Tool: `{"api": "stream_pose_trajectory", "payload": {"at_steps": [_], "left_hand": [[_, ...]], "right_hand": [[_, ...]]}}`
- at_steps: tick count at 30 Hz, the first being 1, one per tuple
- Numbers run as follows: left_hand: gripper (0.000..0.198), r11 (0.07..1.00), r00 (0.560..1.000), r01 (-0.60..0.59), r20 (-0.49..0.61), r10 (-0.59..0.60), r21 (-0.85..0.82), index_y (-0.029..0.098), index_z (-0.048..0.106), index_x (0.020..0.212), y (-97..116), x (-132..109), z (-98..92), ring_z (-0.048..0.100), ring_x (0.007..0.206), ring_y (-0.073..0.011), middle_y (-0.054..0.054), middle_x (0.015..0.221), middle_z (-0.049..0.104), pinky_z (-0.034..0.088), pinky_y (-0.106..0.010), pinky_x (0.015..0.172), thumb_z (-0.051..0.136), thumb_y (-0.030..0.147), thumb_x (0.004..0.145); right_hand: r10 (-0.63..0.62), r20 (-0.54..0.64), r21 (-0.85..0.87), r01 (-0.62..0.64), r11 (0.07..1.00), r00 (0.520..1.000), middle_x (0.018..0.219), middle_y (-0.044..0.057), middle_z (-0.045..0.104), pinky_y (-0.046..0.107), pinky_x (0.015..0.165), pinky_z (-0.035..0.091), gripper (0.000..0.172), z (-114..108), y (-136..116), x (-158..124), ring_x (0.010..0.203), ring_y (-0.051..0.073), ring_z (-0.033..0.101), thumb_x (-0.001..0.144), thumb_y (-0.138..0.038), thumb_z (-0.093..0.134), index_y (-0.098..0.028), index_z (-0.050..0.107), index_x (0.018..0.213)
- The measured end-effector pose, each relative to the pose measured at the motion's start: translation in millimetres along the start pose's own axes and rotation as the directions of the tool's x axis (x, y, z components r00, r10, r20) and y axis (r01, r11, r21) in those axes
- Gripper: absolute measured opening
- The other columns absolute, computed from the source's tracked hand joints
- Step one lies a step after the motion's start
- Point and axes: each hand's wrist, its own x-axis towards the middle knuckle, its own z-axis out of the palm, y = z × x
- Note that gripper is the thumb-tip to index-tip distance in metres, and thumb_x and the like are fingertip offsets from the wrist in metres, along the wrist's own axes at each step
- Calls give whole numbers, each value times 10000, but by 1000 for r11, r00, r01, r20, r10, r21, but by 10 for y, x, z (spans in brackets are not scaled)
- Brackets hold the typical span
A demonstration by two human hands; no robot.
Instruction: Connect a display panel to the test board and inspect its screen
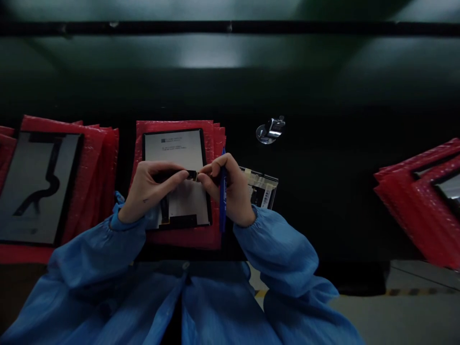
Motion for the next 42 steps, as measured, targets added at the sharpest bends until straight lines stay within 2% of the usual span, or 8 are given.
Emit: {"api": "stream_pose_trajectory", "payload": {"at_steps": [5, 9, 13, 19, 32, 37, 42], "left_hand": [[130, 995, 999, -39, 2, 39, 87, 163, 789, 790, -28, -11, 4, 691, 650, -155, -31, 739, 765, 518, -222, 559, 714, 259, 837], [140, 999, 998, -27, 51, 25, 29, 177, 800, 812, -22, -13, -8, 697, 664, -165, -32, 751, 768, 534, -233, 568, 731, 298, 828], [144, 1000, 1000, 11, -19, -11, 21, 172, 785, 758, 6, -7, 6, 693, 654, -169, -33, 733, 762, 534, -236, 554, 716, 279, 824], [123, 998, 999, 15, -46, -12, 62, 173, 784, 779, -22, -17, 28, 689, 661, -163, -28, 742, 761, 537, -233, 569, 716, 264, 824], [150, 996, 1000, -17, -13, 18, 87, 177, 787, 787, -30, -10, 24, 693, 664, -168, -32, 752, 766, 531, -242, 573, 717, 299, 841], [148, 985, 997, -75, 18, 73, 154, 169, 786, 795, -71, -3, 20, 650, 597, -144, -30, 705, 749, 476, -232, 524, 711, 290, 837], [156, 983, 998, -57, 34, 52, 177, 164, 777, 778, -92, 6, 19, 606, 545, -125, -20, 662, 729, 436, -224, 483, 722, 304, 817]], "right_hand": [[-10, -32, -87, 7, 996, 999, 855, -36, 708, 247, 610, 517, 277, 3, 27, -36, 686, 112, 652, 876, -177, 719, -242, 454, 832], [6, -39, -121, -11, 993, 999, 861, -24, 712, 269, 624, 522, 267, 15, 24, -51, 706, 127, 658, 891, -209, 708, -247, 451, 830], [31, -61, -106, -38, 994, 998, 835, -18, 702, 299, 627, 543, 281, 17, -18, -31, 695, 141, 659, 894, -244, 700, -256, 431, 813], [41, -54, -74, -45, 996, 998, 824, -15, 683, 326, 655, 549, 301, 4, -32, -16, 704, 152, 658, 890, -260, 714, -258, 427, 802], [21, -46, -97, -26, 995, 999, 836, -20, 701, 308, 646, 558, 281, -1, -32, -19, 718, 146, 674, 897, -251, 715, -254, 449, 806], [-3, -54, -114, -3, 994, 999, 815, -20, 702, 299, 618, 534, 292, 12, -17, -32, 693, 145, 660, 891, -254, 722, -257, 443, 804], [32, -62, -147, -41, 988, 998, 813, -16, 702, 300, 603, 513, 327, 36, 21, -58, 666, 145, 638, 893, -295, 716, -252, 408, 791]]}}
